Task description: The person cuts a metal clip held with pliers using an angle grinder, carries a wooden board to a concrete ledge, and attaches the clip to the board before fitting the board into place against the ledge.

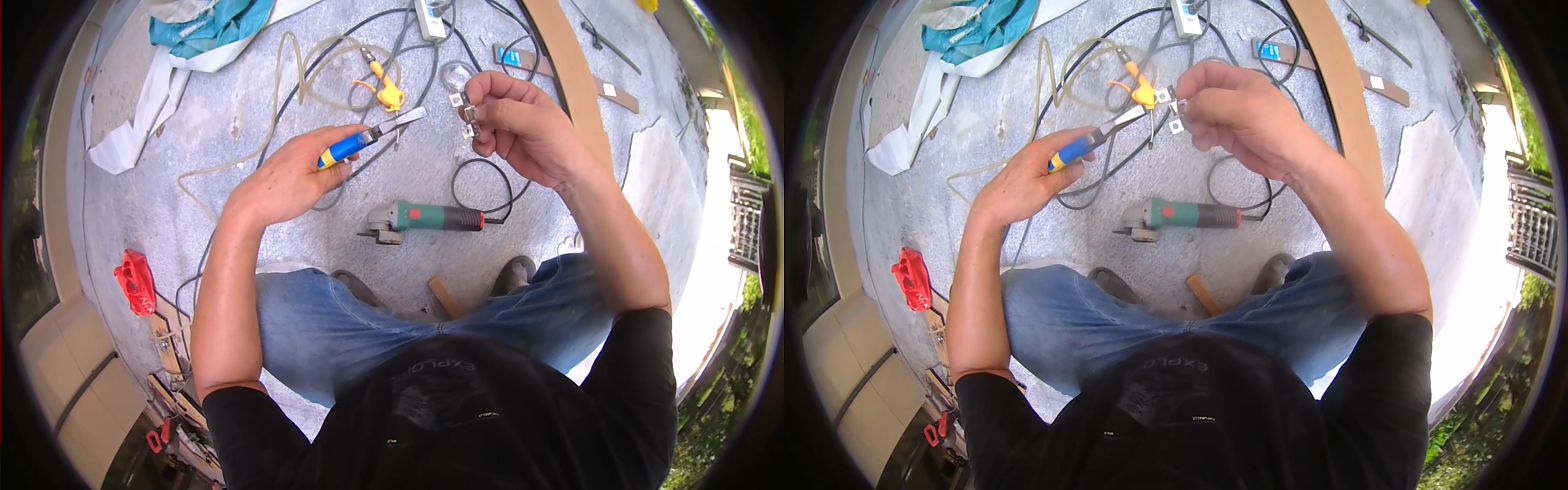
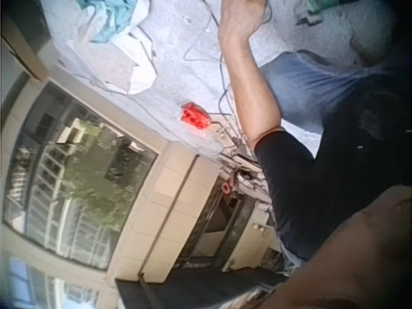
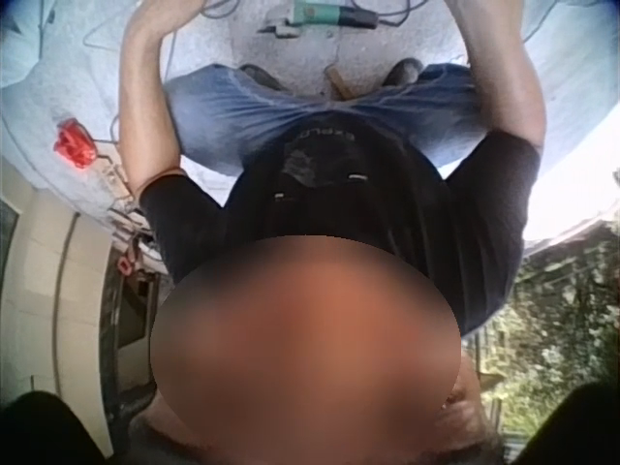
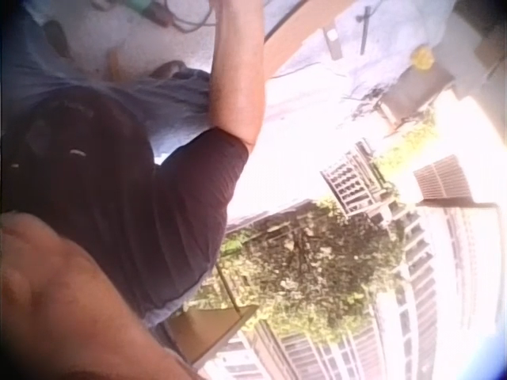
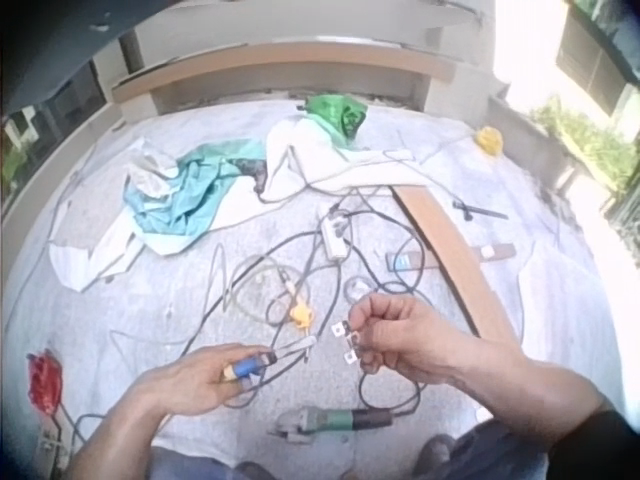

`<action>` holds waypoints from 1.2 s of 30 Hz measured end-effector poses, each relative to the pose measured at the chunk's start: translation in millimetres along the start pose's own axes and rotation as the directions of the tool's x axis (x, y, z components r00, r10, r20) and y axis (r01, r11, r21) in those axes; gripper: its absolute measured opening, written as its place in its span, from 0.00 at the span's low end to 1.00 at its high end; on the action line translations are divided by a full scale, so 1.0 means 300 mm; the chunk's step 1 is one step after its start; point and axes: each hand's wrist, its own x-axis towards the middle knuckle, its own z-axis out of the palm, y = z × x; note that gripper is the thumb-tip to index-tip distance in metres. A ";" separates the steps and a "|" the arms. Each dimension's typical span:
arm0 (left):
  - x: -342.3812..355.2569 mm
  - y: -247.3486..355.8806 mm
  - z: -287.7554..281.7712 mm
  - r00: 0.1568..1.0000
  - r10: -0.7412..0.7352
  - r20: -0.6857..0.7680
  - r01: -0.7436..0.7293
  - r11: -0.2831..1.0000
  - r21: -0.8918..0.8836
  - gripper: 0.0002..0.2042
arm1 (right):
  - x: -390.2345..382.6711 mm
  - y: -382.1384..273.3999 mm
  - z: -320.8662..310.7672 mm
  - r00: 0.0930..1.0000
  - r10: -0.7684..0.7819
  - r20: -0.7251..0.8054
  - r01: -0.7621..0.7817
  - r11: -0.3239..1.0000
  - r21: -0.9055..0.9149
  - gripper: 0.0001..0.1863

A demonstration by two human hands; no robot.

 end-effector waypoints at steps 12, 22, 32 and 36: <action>0.020 -0.057 0.018 0.986 -0.083 0.148 0.061 0.988 0.144 0.25 | -0.012 -0.014 0.011 0.998 0.011 0.056 -0.024 0.967 0.253 0.09; 0.092 -0.052 0.047 0.957 -0.163 0.240 0.102 0.963 0.250 0.24 | -0.029 -0.021 -0.017 0.998 -0.014 0.055 0.001 0.970 0.242 0.09; 0.182 -0.026 0.231 0.978 -0.056 0.201 0.001 0.965 0.263 0.24 | -0.059 -0.017 -0.058 1.000 -0.020 0.014 0.015 0.960 0.280 0.09; 0.199 -0.051 0.210 0.999 0.033 0.025 -0.040 0.950 0.311 0.24 | -0.058 -0.019 -0.071 0.986 0.020 -0.165 0.021 0.971 0.239 0.11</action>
